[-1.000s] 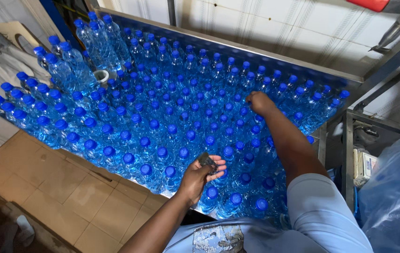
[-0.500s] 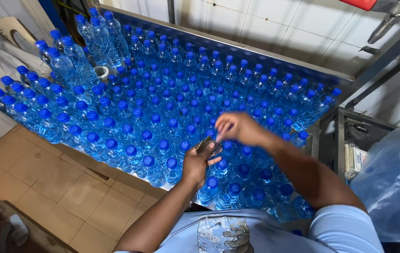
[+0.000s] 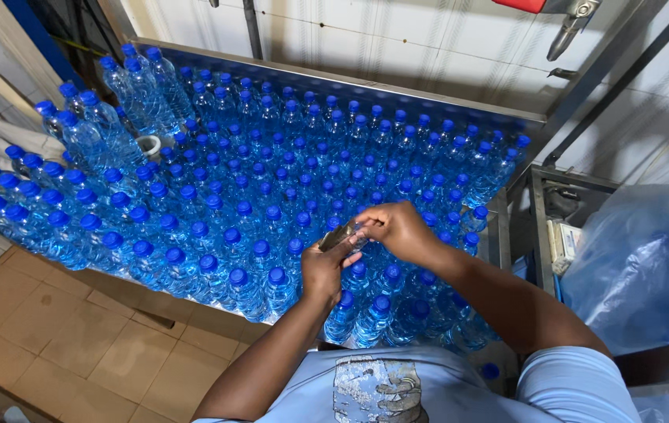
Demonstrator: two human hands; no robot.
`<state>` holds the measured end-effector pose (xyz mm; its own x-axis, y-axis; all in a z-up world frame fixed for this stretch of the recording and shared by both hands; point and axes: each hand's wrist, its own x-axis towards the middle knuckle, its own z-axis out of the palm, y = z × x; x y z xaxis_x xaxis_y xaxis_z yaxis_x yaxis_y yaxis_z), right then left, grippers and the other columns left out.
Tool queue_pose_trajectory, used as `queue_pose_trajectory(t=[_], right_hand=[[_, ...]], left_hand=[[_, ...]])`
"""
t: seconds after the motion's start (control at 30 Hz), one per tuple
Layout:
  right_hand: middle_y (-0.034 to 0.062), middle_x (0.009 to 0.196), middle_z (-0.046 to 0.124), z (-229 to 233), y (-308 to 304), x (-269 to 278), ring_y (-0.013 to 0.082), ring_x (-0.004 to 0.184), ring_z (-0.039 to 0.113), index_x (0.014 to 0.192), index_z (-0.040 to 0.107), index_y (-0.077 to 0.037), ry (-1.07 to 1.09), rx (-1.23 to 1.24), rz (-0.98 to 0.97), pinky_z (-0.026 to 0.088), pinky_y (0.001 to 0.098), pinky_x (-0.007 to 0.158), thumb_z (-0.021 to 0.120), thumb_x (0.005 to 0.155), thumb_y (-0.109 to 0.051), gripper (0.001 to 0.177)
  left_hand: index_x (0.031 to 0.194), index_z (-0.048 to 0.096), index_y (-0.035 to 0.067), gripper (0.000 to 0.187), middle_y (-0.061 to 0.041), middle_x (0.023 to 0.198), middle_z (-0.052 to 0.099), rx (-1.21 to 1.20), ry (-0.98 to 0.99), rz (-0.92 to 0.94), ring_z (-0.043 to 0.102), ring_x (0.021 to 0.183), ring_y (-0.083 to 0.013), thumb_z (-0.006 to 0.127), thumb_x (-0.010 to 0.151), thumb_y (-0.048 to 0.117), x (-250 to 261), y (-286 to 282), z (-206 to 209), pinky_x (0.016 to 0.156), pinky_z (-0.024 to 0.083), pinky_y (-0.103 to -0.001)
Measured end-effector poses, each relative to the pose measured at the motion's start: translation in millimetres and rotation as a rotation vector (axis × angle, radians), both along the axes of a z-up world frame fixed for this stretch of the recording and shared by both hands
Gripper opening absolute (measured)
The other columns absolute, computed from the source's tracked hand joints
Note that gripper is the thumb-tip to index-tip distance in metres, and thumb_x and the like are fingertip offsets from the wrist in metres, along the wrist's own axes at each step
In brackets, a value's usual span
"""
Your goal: The person applies small labels to the caps of many blue-capped water bottles arranged on a metal tray. They pick each label from a stack in the left hand and place it onto a bottle cap with the right hand, working across the tray. The person briefly moves to a nearby table and handles a small device before returning to the bottles.
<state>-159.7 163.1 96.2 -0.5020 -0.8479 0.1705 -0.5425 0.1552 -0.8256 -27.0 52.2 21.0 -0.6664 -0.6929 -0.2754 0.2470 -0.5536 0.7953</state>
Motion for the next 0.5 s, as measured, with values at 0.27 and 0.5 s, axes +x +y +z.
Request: queue_pose_trajectory(t=[0.27,0.5], right_hand=[[0.0097,0.088,0.085,-14.7,11.2,-9.4,0.0147,0.075,0.069,0.102,0.088,-0.009,-0.059,-0.056,0.053,0.058,0.0294,0.071,0.09,0.091,-0.004,0.012],[0.0275,0.116,0.085,-8.0,21.5,-33.2,0.0218,0.081,0.079,0.126,0.08,0.005,-0.436,0.181,0.259,0.059,0.0245,0.06,0.066,0.108,-0.005,0.025]], left_hand=[[0.102,0.084,-0.006,0.018,-0.017,0.093,0.085,-0.035,-0.022,0.037,0.082,0.077,-0.0256,0.089,0.085,-0.005,-4.7,0.6,0.5,0.07,0.074,-0.042],[0.083,0.088,0.002,0.004,-0.011,0.065,0.078,-0.487,-0.147,0.076,0.071,0.062,-0.0144,0.092,0.085,0.002,-0.3,0.5,6.7,0.062,0.064,-0.033]])
